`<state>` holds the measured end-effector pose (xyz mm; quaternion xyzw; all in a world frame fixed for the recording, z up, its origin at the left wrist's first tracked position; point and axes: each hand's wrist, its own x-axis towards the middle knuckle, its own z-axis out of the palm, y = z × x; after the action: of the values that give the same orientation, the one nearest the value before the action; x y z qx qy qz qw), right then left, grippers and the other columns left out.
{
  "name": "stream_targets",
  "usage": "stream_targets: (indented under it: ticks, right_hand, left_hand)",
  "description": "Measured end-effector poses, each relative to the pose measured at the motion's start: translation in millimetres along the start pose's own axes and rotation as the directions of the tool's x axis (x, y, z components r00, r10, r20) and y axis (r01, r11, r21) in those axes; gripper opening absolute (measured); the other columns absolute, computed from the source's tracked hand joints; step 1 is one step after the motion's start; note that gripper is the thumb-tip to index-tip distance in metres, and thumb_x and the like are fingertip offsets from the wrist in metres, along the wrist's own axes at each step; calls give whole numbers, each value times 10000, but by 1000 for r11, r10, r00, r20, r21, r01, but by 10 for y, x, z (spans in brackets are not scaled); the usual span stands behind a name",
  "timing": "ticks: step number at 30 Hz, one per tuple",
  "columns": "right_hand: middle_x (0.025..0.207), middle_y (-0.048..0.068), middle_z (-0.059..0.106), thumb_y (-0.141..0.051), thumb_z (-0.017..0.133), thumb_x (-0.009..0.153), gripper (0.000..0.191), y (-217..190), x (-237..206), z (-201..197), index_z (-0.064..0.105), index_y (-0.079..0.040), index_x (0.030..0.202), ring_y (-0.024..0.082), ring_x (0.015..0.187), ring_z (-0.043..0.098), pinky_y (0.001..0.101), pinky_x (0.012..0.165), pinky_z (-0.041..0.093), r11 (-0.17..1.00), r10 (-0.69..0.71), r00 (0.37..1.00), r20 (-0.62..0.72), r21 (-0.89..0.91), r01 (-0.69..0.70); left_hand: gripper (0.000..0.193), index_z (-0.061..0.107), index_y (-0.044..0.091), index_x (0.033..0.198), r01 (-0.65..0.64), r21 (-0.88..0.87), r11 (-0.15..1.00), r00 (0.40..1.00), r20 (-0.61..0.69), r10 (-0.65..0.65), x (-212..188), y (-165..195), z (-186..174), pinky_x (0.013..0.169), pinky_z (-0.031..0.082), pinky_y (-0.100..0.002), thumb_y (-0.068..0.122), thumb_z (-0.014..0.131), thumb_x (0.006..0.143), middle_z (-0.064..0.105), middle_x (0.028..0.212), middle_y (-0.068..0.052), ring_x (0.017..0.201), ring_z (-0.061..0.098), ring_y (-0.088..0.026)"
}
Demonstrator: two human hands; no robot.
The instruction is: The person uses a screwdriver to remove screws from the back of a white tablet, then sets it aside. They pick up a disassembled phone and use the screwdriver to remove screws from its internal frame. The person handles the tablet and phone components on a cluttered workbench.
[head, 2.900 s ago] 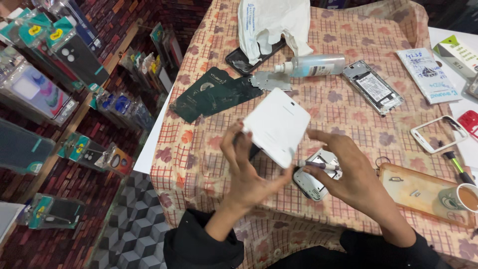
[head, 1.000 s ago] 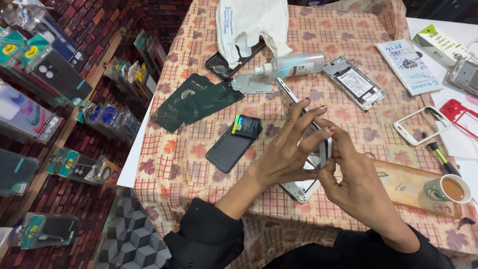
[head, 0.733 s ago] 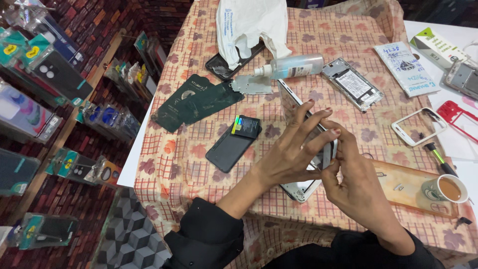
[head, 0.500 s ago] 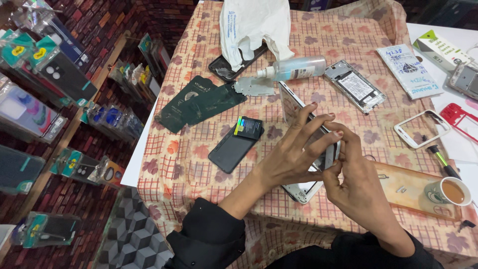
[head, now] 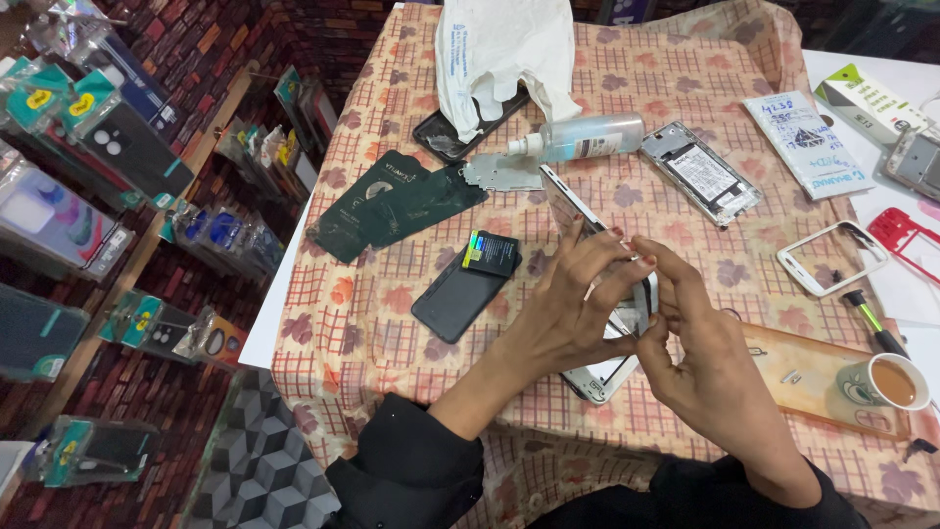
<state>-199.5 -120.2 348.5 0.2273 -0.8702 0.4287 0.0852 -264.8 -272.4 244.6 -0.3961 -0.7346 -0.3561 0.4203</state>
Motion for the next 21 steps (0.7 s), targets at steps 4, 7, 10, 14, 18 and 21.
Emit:
stream_targets:
  ticks: [4, 7, 10, 14, 18, 21]
  right_hand:
    - [766, 104, 610, 122, 539, 818, 769, 25, -8, -47, 340, -43, 1543, 174, 653, 639, 328, 675, 564, 1000, 17, 1000, -8, -7, -17]
    - [874, 130, 683, 108, 547, 819, 751, 49, -47, -55, 333, -19, 1527, 205, 714, 711, 354, 685, 571, 998, -67, 998, -8, -23, 66]
    - [871, 184, 673, 87, 562, 824, 744, 84, -123, -17, 345, -46, 1523, 270, 666, 694, 397, 579, 541, 989, 59, 998, -16, -131, -61]
    - [939, 249, 653, 89, 552, 833, 721, 165, -201, 69, 318, 2, 1511, 379, 717, 676, 461, 588, 524, 970, 18, 997, -81, -240, -37]
    - [1030, 298, 649, 120, 535, 778, 719, 249, -251, 70, 338, 42, 1465, 473, 804, 667, 504, 655, 542, 956, -72, 990, -123, -292, 33]
    - [1095, 315, 643, 136, 516, 771, 736, 293, -290, 59, 320, 58, 1476, 472, 855, 676, 496, 690, 555, 938, -162, 977, -141, -328, 108]
  left_hand:
    - [924, 284, 183, 1505, 7, 1, 1000, 999, 52, -7, 54, 82, -79, 1290, 382, -524, 413, 901, 856, 381, 1475, -85, 1444, 464, -327]
    - [821, 318, 172, 1428, -30, 33, 999, 999, 39, 28, 162, 106, -150, 1220, 411, -509, 413, 871, 871, 380, 1375, -78, 1346, 482, -328]
    - [747, 390, 107, 1361, -33, 64, 997, 998, 60, 29, 235, 145, -243, 1132, 446, -526, 422, 829, 845, 447, 1318, -109, 1226, 488, -341]
    - [518, 488, 125, 1283, -33, 115, 993, 998, 65, 26, 320, 250, -233, 1056, 470, -452, 326, 802, 924, 508, 1253, -68, 1188, 513, -273]
    - [375, 580, 140, 1259, -33, 174, 984, 999, 32, 28, 354, 345, -126, 991, 487, -370, 198, 790, 954, 550, 1220, -26, 1135, 532, -218]
    - [367, 615, 136, 1257, -34, 181, 983, 999, 29, 29, 323, 385, -65, 939, 486, -344, 174, 802, 942, 580, 1205, -15, 1137, 542, -218]
